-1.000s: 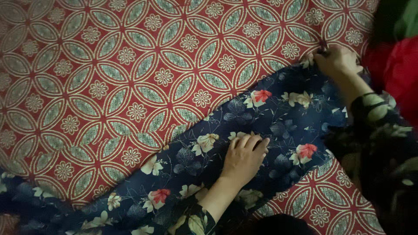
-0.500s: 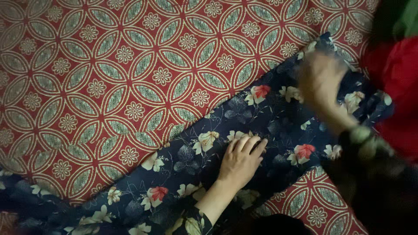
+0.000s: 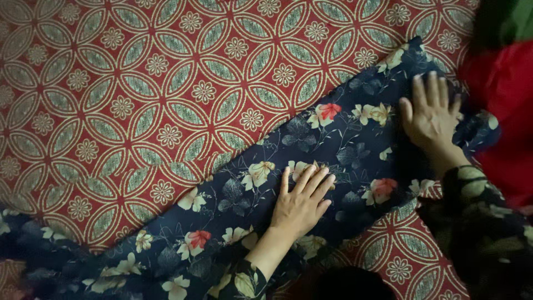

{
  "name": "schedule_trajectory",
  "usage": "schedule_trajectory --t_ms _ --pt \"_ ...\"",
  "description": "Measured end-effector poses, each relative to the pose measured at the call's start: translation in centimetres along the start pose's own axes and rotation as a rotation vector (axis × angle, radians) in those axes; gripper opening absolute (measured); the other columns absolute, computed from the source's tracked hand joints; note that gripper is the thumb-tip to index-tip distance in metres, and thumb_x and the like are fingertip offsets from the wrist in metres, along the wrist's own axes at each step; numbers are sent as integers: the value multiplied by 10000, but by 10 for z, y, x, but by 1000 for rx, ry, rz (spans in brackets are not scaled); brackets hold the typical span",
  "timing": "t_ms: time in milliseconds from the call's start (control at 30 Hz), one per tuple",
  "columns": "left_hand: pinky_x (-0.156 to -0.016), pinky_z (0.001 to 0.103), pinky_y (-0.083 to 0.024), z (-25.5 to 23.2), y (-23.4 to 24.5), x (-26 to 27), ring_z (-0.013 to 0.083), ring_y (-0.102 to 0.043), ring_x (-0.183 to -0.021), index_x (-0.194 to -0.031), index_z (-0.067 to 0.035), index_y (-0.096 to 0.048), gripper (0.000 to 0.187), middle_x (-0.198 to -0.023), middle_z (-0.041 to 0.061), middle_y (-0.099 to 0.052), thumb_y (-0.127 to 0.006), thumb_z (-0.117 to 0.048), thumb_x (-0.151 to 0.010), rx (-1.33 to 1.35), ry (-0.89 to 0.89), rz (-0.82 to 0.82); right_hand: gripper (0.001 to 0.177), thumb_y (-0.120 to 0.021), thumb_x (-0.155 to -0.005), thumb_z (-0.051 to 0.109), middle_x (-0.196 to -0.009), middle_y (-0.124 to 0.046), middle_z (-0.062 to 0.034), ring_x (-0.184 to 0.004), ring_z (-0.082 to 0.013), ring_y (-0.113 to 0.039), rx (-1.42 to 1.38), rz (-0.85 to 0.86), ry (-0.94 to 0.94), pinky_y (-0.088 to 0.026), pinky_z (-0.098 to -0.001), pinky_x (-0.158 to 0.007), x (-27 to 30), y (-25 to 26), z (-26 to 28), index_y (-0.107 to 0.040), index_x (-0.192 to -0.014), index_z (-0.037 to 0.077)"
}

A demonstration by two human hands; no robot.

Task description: The person folds two pieces of floral-patterned clothing by hand on the floor, smoothing the fabric and aligning the edges before folding them into squares.

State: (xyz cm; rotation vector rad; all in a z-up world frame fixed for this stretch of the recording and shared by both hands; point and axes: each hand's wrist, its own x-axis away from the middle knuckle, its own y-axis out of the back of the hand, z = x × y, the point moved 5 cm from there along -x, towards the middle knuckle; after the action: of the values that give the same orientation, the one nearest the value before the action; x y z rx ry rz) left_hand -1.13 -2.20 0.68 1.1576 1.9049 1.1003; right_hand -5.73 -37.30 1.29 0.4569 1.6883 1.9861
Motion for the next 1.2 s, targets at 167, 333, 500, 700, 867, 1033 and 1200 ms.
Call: schedule_trajectory --t_ms 167,333,500,700,867,1033,1200 --pt "-1244 615 -132 0 2 1 208 -278 -1537 -1565 -182 -416 646 -1641 3 -374 -581 -427 -991 13 -19 1 693 -446 -1047 473 -1666 -194 -254 -1510 -463 -135 10 18 -157 -69 -773 -1073 -18 0 -5 -313 -1597 72" --pt "-1203 506 -286 4 22 29 260 -392 -1466 -1479 -65 -490 593 -1538 91 -482 -658 -272 -949 88 73 -113 483 -582 -1081 324 -1606 -453 -223 -1525 -431 -347 -36 -211 19 -192 -749 -1148 39 1 55 -509 -1476 54" --pt "-1083 452 -455 29 53 88 305 -558 -1291 -1288 -33 -607 419 -1333 117 -610 -707 -155 -899 32 216 -300 144 -651 -952 182 -1207 -717 -116 -1108 -348 -661 -122 -42 416 -502 -513 -932 103 -17 191 -710 -1080 151" --pt "-1027 433 -499 66 76 173 274 -612 -1210 -1212 -82 -634 291 -1258 71 -640 -715 -131 -937 -78 348 -305 422 -716 -803 369 -1273 -655 -72 -1241 -276 -581 -168 111 862 -389 -541 -1027 181 -2 328 -692 -1166 155" --pt "-997 436 -482 68 96 210 283 -593 -1172 -1219 -68 -627 457 -1248 74 -621 -789 -224 -822 -15 364 -377 677 -706 -835 434 -1389 -559 -132 -1300 -326 -511 -105 205 923 -302 -641 -1056 178 3 314 -529 -1392 93" --pt "-971 513 -443 64 85 183 271 -574 -1142 -1188 -121 -629 468 -1185 39 -618 -813 -292 -793 -74 452 -268 499 -629 -873 275 -1400 -597 16 -1295 -221 -558 111 124 542 -324 -567 -1158 157 9 227 -565 -1367 239" --pt "-967 483 -442 46 73 128 247 -575 -1186 -1222 -128 -613 475 -1218 25 -605 -806 -300 -823 -92 296 -243 433 -566 -983 169 -1461 -590 -8 -1373 -224 -558 298 -55 367 -306 -616 -1181 125 -3 146 -564 -1415 187"
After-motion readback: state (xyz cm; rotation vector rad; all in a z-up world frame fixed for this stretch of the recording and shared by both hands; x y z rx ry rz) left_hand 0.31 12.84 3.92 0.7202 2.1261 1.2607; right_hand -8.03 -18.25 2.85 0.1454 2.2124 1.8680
